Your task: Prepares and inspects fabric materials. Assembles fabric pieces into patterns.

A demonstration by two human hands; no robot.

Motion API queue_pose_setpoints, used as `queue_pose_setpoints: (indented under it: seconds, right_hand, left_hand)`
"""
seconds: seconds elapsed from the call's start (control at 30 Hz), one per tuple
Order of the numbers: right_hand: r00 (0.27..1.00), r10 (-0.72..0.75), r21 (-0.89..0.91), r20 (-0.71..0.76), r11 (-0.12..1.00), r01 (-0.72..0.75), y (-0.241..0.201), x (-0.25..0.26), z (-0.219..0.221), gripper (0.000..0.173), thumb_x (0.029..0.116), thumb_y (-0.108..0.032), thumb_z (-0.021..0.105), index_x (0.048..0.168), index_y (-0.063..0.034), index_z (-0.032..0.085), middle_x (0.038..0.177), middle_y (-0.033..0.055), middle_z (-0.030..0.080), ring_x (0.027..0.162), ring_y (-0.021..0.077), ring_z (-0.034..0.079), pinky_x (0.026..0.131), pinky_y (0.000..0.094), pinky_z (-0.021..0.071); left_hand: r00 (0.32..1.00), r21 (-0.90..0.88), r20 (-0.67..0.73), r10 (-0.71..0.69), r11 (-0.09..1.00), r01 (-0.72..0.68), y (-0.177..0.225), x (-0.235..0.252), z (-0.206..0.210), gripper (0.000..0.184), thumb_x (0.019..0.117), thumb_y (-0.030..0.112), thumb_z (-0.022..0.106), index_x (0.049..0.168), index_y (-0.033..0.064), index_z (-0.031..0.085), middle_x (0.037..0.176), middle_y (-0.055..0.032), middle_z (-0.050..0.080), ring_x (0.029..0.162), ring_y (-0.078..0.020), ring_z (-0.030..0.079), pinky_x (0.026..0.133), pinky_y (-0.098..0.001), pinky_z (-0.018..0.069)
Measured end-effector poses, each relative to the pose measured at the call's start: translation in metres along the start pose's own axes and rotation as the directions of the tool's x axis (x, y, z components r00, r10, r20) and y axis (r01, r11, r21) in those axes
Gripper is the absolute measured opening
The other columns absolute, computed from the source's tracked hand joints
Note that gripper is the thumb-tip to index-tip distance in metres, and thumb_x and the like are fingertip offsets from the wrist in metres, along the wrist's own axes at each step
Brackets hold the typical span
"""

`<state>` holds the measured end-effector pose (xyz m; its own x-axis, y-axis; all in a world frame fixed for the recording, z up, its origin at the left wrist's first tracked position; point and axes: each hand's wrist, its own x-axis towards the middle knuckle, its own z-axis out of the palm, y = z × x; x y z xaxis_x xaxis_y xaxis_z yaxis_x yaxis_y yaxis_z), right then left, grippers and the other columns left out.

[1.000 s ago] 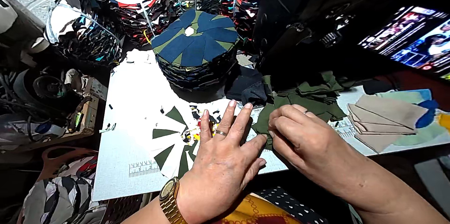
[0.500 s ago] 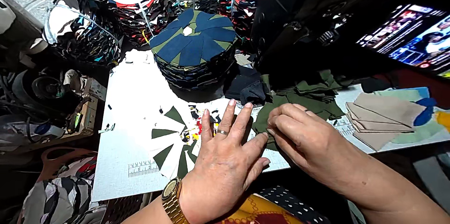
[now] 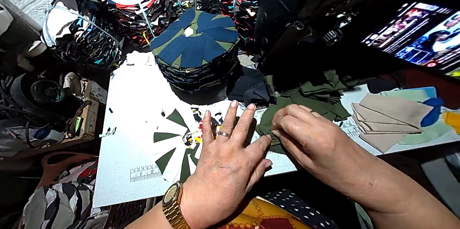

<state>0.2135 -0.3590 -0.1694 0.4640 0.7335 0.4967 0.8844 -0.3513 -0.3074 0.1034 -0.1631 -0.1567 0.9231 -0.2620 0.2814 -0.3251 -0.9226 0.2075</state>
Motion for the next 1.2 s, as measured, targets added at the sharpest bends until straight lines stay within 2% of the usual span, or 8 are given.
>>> queue_pose_setpoints:
  seconds: [0.43, 0.6, 0.8, 0.93, 1.0, 1.1, 1.17, 1.2]
  right_hand:
    - [1.0, 0.028, 0.047, 0.004, 0.999, -0.028, -0.003, -0.001, -0.004, 0.023, 0.0933, -0.015, 0.048, 0.09, -0.0077, 0.07, 0.095, 0.0041, 0.062, 0.089, 0.0165, 0.06, 0.073, 0.0294, 0.051]
    - [0.998, 0.057, 0.029, -0.004, 0.998, -0.057, -0.005, -0.002, -0.001, 0.022, 0.0952, -0.024, 0.054, 0.091, -0.0102, 0.071, 0.094, 0.0031, 0.062, 0.089, 0.0171, 0.06, 0.071, 0.0302, 0.0503]
    - [0.976, 0.207, 0.185, -0.074, 0.964, -0.19, -0.005, 0.002, -0.008, 0.017, 0.0953, -0.017, 0.056, 0.093, -0.0118, 0.072, 0.093, -0.0034, 0.066, 0.083, 0.0014, 0.062, 0.07, 0.0165, 0.0532]
    - [0.92, 0.321, 0.114, -0.226, 0.947, -0.302, -0.01, 0.007, -0.025, 0.02, 0.0992, -0.015, 0.056, 0.103, -0.0015, 0.071, 0.098, 0.0087, 0.069, 0.086, 0.0101, 0.065, 0.075, 0.0268, 0.056]
    - [0.899, 0.339, 0.12, -0.276, 0.941, -0.318, -0.016, 0.012, -0.036, 0.021, 0.1003, -0.017, 0.059, 0.108, -0.0004, 0.07, 0.1, 0.0092, 0.069, 0.086, 0.0094, 0.066, 0.077, 0.0259, 0.0567]
    - [0.909, 0.306, 0.265, -0.284, 0.936, -0.232, -0.03, 0.022, -0.044, 0.021, 0.0985, -0.017, 0.062, 0.115, -0.0053, 0.068, 0.103, 0.0, 0.069, 0.089, 0.0041, 0.068, 0.079, 0.0211, 0.0592]
    - [0.933, 0.258, 0.396, -0.25, 0.907, -0.145, -0.045, 0.031, -0.042, 0.021, 0.0969, -0.014, 0.064, 0.117, -0.0067, 0.067, 0.105, -0.0033, 0.07, 0.09, 0.004, 0.068, 0.08, 0.0201, 0.0601]
    - [0.944, 0.235, 0.456, -0.233, 0.883, -0.108, -0.053, 0.037, -0.04, 0.021, 0.0965, -0.012, 0.066, 0.117, -0.0066, 0.067, 0.105, -0.0037, 0.07, 0.09, 0.0043, 0.068, 0.079, 0.0196, 0.0604]
  left_hand:
    - [1.0, -0.006, -0.016, -0.013, 1.0, 0.013, -0.003, 0.003, -0.001, 0.035, 0.1053, 0.044, 0.049, 0.13, 0.0308, 0.07, 0.164, -0.0125, 0.037, 0.156, -0.0391, 0.02, 0.116, -0.0777, 0.0104]
    - [0.999, -0.018, -0.03, -0.015, 1.0, 0.014, -0.003, 0.004, 0.002, 0.031, 0.1037, 0.031, 0.054, 0.129, 0.0302, 0.07, 0.161, -0.0146, 0.041, 0.155, -0.0409, 0.023, 0.115, -0.0784, 0.0117]
    - [0.999, 0.003, -0.009, -0.033, 0.999, 0.033, -0.004, 0.002, 0.004, 0.031, 0.1041, 0.034, 0.053, 0.13, 0.0309, 0.07, 0.162, -0.0138, 0.04, 0.155, -0.0409, 0.023, 0.116, -0.078, 0.0127]
    - [1.0, -0.026, -0.002, -0.018, 0.999, 0.018, -0.007, 0.001, 0.001, 0.033, 0.104, 0.033, 0.052, 0.132, 0.0305, 0.069, 0.162, -0.0148, 0.04, 0.155, -0.0408, 0.023, 0.115, -0.0785, 0.0126]
    - [0.997, -0.148, -0.07, -0.024, 0.989, 0.014, -0.01, 0.0, -0.005, 0.033, 0.1042, 0.029, 0.052, 0.131, 0.0244, 0.07, 0.159, -0.0137, 0.044, 0.154, -0.0371, 0.028, 0.118, -0.0757, 0.0152]
    - [0.975, -0.538, -0.165, -0.152, 0.842, 0.04, -0.016, 0.003, -0.025, 0.035, 0.1034, 0.02, 0.054, 0.132, 0.0049, 0.066, 0.147, -0.0121, 0.056, 0.141, -0.022, 0.049, 0.118, -0.0475, 0.0392]
    - [0.96, -0.804, -0.074, -0.269, 0.586, 0.103, -0.02, 0.005, -0.042, 0.042, 0.1041, 0.016, 0.053, 0.143, 0.0006, 0.052, 0.143, -0.0093, 0.058, 0.124, -0.0137, 0.06, 0.099, -0.0303, 0.0543]
    - [0.961, -0.891, -0.001, -0.277, 0.437, 0.125, -0.024, 0.005, -0.049, 0.047, 0.1048, 0.014, 0.05, 0.15, 0.0014, 0.043, 0.146, -0.0097, 0.055, 0.127, -0.0166, 0.059, 0.102, -0.0328, 0.054]
